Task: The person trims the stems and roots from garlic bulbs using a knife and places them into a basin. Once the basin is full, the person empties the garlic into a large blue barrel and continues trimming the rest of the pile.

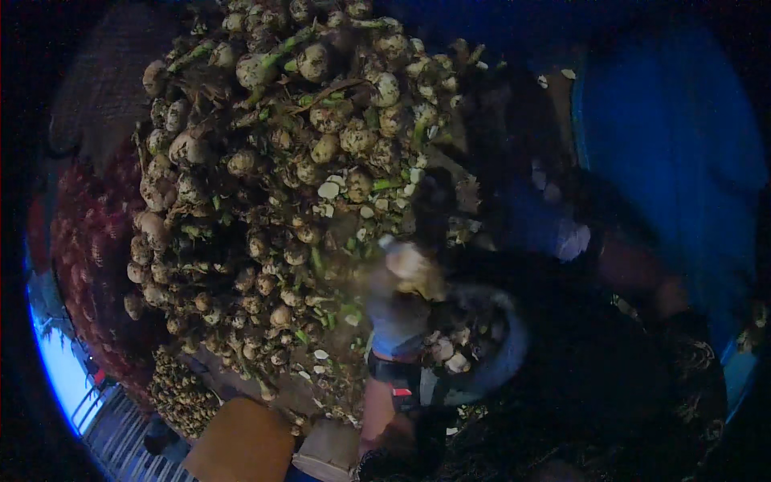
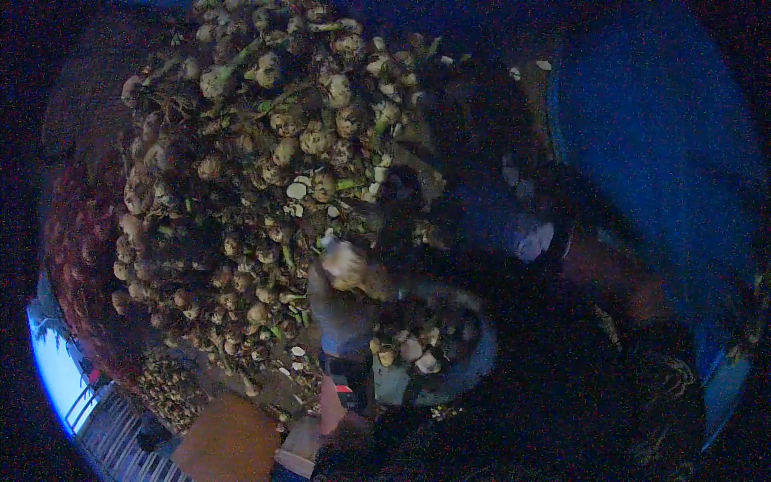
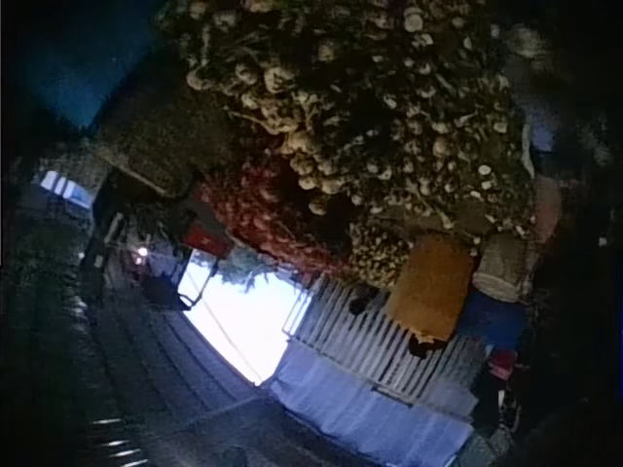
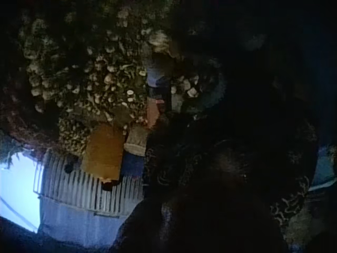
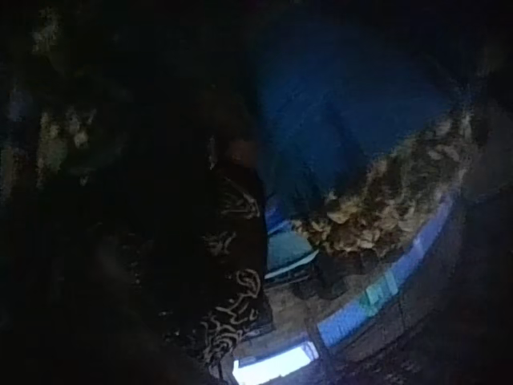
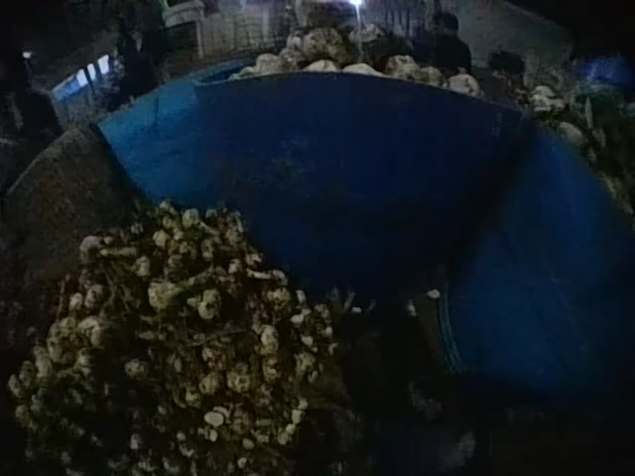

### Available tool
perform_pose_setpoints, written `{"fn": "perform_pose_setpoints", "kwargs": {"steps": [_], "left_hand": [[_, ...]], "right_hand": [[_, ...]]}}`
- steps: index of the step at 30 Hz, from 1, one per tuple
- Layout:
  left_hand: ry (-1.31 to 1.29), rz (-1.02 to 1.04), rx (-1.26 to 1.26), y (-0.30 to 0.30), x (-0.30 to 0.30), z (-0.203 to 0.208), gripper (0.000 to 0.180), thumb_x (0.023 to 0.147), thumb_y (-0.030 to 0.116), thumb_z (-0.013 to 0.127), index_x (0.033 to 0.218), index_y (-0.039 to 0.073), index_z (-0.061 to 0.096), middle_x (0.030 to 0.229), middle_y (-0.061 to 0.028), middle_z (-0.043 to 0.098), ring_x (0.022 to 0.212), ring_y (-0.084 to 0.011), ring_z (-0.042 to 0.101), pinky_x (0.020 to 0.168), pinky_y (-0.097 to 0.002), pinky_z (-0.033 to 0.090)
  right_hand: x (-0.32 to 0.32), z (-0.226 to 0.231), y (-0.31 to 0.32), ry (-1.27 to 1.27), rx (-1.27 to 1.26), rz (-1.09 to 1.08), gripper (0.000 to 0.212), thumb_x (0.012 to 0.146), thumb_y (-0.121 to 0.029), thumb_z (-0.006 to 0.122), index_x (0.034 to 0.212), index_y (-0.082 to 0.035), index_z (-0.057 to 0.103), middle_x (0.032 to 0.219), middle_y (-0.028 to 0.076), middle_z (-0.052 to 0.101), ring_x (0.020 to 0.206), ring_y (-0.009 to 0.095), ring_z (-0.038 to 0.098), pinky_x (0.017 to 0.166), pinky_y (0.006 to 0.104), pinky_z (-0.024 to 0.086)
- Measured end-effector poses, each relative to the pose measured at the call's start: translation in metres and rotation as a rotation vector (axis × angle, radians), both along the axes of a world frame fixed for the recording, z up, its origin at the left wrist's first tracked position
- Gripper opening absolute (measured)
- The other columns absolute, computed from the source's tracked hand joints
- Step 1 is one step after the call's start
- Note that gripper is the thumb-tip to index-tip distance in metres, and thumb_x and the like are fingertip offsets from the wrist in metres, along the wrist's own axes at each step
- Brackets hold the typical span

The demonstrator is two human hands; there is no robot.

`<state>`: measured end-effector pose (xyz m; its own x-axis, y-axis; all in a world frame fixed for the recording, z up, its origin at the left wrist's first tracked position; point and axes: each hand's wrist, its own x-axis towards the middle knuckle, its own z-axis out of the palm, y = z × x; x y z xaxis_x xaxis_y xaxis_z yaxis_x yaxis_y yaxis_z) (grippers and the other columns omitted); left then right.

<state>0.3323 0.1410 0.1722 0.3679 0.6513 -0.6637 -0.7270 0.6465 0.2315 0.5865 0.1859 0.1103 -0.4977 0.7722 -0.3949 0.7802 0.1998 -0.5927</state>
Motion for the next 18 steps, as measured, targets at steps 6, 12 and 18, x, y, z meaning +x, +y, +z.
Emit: {"fn": "perform_pose_setpoints", "kwargs": {"steps": [6,12,18], "left_hand": [[0.649,0.248,0.340,-0.005,0.013,-0.013,0.042,0.075,0.022,0.065,0.112,0.007,0.050,0.099,-0.0055,0.058,0.100,-0.0236,0.054,0.084,-0.0458,0.049],[0.426,0.037,0.173,-0.016,0.013,-0.017,0.032,0.073,0.013,0.065,0.103,0.005,0.055,0.090,-0.0064,0.056,0.085,-0.0195,0.058,0.074,-0.0395,0.055],[0.937,-0.019,0.309,-0.026,-0.026,-0.037,0.036,0.077,0.016,0.065,0.108,0.004,0.052,0.088,-0.0070,0.055,0.089,-0.0184,0.057,0.072,-0.0291,0.053]], "right_hand": [[-0.053,0.094,0.015,0.410,-0.408,-0.283,0.061,0.075,-0.036,0.068,0.126,-0.009,0.048,0.101,0.015,0.060,0.092,0.030,0.055,0.077,0.0414,0.044],[-0.034,0.044,0.014,0.368,-0.279,-0.295,0.061,0.077,-0.037,0.066,0.129,-0.012,0.045,0.090,0.014,0.062,0.076,0.026,0.058,0.070,0.0389,0.047],[-0.070,0.008,0.002,0.239,0.191,0.049,0.033,0.076,-0.024,0.067,0.103,-0.005,0.059,0.078,0.008,0.061,0.064,0.019,0.057,0.059,0.0343,0.048]]}}
